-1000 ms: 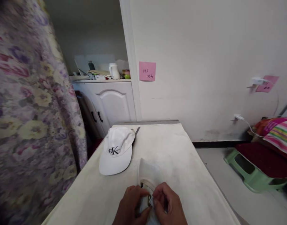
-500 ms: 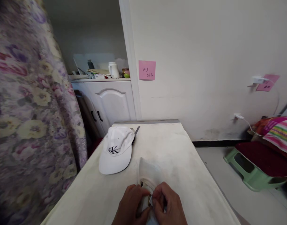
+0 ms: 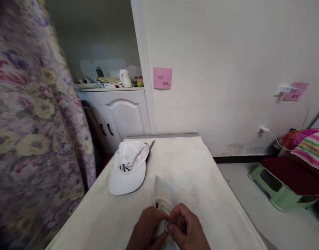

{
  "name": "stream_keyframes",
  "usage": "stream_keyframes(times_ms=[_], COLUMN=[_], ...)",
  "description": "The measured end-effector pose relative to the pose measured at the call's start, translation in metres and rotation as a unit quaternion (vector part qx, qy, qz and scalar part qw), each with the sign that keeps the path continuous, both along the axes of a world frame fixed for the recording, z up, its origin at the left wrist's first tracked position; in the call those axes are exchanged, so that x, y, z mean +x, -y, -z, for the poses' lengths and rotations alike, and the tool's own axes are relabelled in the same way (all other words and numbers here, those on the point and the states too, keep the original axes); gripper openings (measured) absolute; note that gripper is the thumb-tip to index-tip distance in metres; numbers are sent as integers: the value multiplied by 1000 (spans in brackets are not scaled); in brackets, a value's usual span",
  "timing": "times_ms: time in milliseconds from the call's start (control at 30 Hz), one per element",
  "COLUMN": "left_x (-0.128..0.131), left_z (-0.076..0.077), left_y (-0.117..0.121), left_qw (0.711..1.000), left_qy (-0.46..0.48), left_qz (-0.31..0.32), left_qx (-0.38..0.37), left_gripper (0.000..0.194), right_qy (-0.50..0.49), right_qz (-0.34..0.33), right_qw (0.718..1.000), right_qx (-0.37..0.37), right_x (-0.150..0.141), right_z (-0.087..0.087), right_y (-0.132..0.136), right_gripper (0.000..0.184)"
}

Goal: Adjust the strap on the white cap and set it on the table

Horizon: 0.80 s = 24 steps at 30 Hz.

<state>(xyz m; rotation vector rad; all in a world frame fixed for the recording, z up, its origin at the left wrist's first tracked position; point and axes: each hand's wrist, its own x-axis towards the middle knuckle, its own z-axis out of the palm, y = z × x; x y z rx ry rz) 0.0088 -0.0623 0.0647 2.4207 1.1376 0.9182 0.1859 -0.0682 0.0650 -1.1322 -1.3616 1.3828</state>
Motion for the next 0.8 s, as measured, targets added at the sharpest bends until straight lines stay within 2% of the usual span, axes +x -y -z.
stream_keyframes(times_ms=[67, 200, 267, 433, 600, 800], left_x=[-1, -5, -8, -14, -14, -13], left_z=[2, 4, 4, 5, 11, 14], left_y=[0, -2, -3, -4, -6, -10], left_qw=[1000, 998, 997, 990, 990, 991], left_qy=[19, 56, 69, 122, 130, 122], left_qz=[-6, 15, 21, -1, 32, 51], left_qx=[-16, 27, 22, -71, -44, 0], left_gripper=[18, 44, 49, 25, 21, 30], right_qy=[2, -19, -38, -73, -68, -59], right_qz=[9, 12, 5, -12, -10, 6], right_qw=[1000, 1000, 999, 997, 998, 998], right_qx=[5, 6, 2, -12, -8, 7], right_x=[-1, 2, 4, 7, 5, 0], right_z=[1, 4, 4, 4, 4, 7], right_y=[0, -1, -2, -3, -3, -3], right_gripper=[15, 19, 23, 29, 29, 26])
